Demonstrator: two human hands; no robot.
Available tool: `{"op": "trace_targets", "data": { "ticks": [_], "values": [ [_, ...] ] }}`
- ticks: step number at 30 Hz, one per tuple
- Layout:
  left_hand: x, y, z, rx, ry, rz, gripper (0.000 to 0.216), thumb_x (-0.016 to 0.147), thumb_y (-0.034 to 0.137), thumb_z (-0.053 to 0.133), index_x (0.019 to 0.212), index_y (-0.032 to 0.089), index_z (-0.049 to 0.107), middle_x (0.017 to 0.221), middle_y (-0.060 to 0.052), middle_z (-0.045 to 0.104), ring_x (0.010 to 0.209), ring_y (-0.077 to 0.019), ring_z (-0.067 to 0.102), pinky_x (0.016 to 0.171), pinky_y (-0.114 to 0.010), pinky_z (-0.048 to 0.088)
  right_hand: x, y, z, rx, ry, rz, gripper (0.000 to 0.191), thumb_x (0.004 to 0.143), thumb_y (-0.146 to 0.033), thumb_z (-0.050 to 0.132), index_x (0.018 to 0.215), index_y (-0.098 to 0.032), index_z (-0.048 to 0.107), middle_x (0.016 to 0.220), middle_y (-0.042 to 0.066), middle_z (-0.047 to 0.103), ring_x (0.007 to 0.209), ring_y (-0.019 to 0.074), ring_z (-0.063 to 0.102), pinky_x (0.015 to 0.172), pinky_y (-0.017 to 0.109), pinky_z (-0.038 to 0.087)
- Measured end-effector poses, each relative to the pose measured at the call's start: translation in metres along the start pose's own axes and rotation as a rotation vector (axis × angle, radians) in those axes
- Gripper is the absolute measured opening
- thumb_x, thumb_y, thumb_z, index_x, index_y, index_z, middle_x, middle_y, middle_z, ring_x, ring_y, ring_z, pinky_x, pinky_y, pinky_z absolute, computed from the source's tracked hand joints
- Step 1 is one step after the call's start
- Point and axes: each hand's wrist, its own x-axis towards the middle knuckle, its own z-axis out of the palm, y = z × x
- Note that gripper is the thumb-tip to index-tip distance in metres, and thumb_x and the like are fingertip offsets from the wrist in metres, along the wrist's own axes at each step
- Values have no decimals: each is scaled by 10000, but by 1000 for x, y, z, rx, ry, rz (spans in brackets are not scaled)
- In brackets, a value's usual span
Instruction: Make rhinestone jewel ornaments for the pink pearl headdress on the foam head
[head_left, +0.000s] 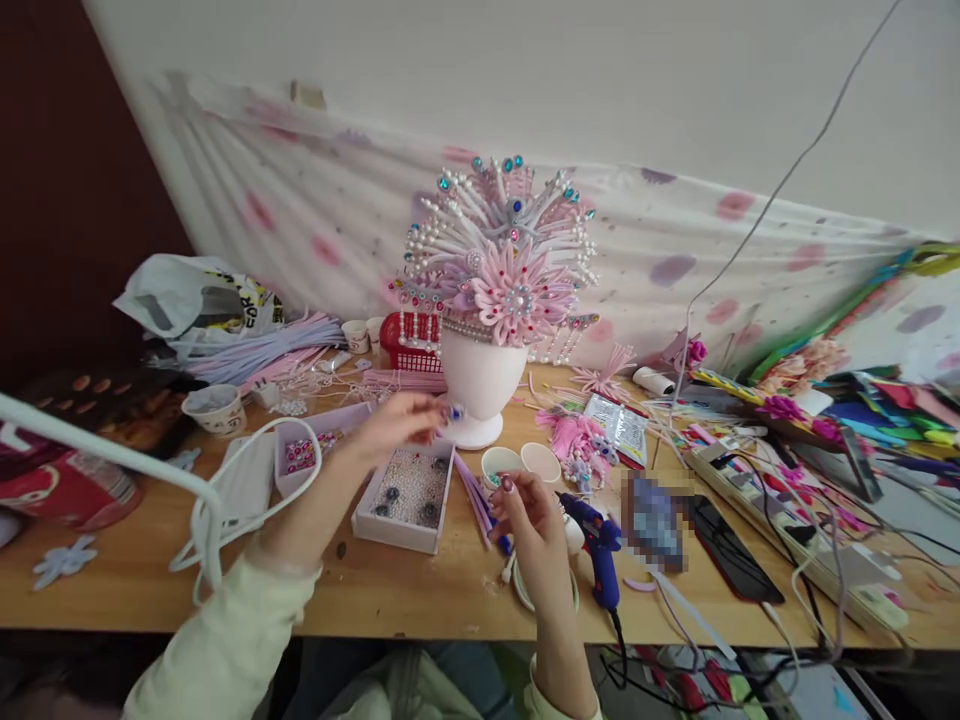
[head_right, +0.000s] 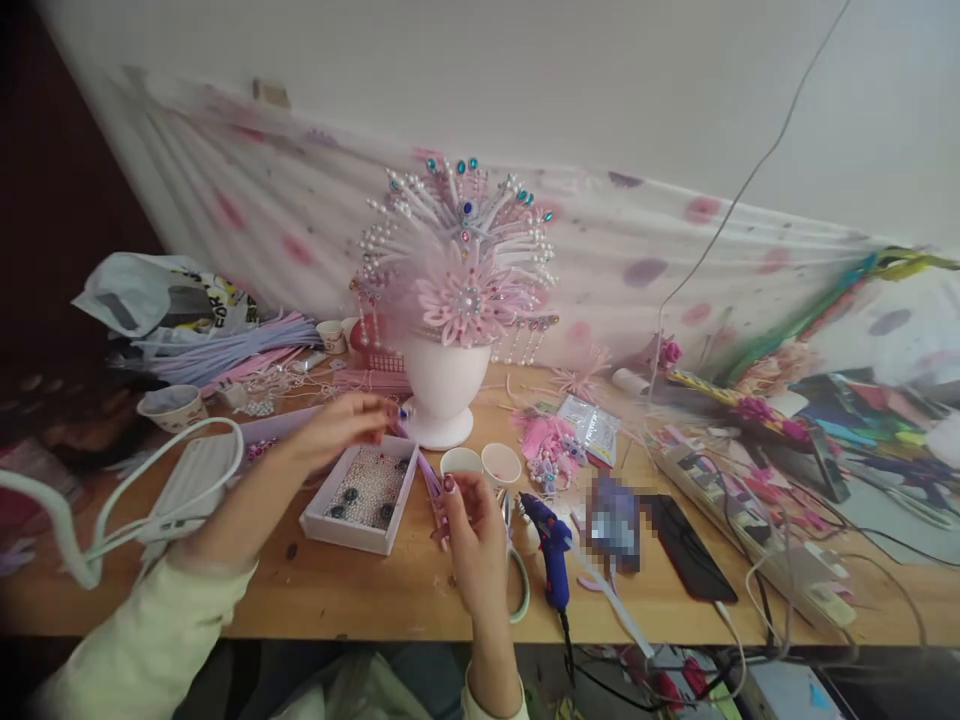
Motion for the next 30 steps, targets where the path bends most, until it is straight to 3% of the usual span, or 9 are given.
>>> {"op": "trace_targets", "data": {
  "ticks": [3,6,9,12,17,23,27,30],
  "values": [
    [-50,-29,22,-2,-71,-115,374,665,430,874,792,119,708,668,11,650,549,-105,558,569,-252,464,-11,5,10,-130,-133,18,426,930,-644,549,879,-224,597,686,-8,574,587,149,557,441,227,451],
    [-88,-55,39,-4,-19,-139,386,744,518,782,807,154,670,700,16,630,623,-121,562,626,-257,465,-21,12,16,-304,-274,-36,436,1011,-587,418,785,-230,525,624,-23,515,557,141,520,513,251,426],
    [-107,-68,46,33,37,-167,349,797,514,727,847,184,623,714,24,608,636,-138,557,589,-253,469,-29,17,18,-417,-346,-93,406,1043,-515,381,767,-234,477,664,-17,499,603,149,500,563,270,386],
    [-113,-69,48,26,53,-202,370,829,563,662,869,206,576,681,35,565,606,-152,551,512,-251,474,-34,19,17,-393,-389,-100,370,1060,-474,358,819,-230,497,707,-13,513,646,153,500,603,272,387],
    [-116,-63,42,14,14,-232,367,872,571,610,924,211,561,782,12,577,679,-160,579,572,-254,516,-36,20,15,-348,-414,-78,288,1042,-440,455,866,-221,521,767,-8,551,699,151,516,637,261,399],
    [-114,-48,29,447,-118,-125,282,995,487,462,954,245,600,953,-48,684,880,-222,645,710,-289,489,-35,18,16,-297,-341,-103,329,1029,-433,499,790,-212,550,731,-11,544,678,145,495,623,263,367],
    [-107,-42,28,531,-195,-76,308,1012,488,418,878,247,555,774,-10,668,751,-201,636,672,-284,433,-33,18,17,-188,-369,-48,355,1018,-470,523,770,-218,555,717,-20,545,673,142,487,620,264,346],
    [-104,-44,31,439,-214,-140,369,1015,528,384,791,249,475,628,32,562,590,-162,573,575,-255,430,-33,18,16,-199,-345,-15,367,1026,-490,498,779,-222,542,738,-23,533,703,146,491,657,265,355]
  ]
}}
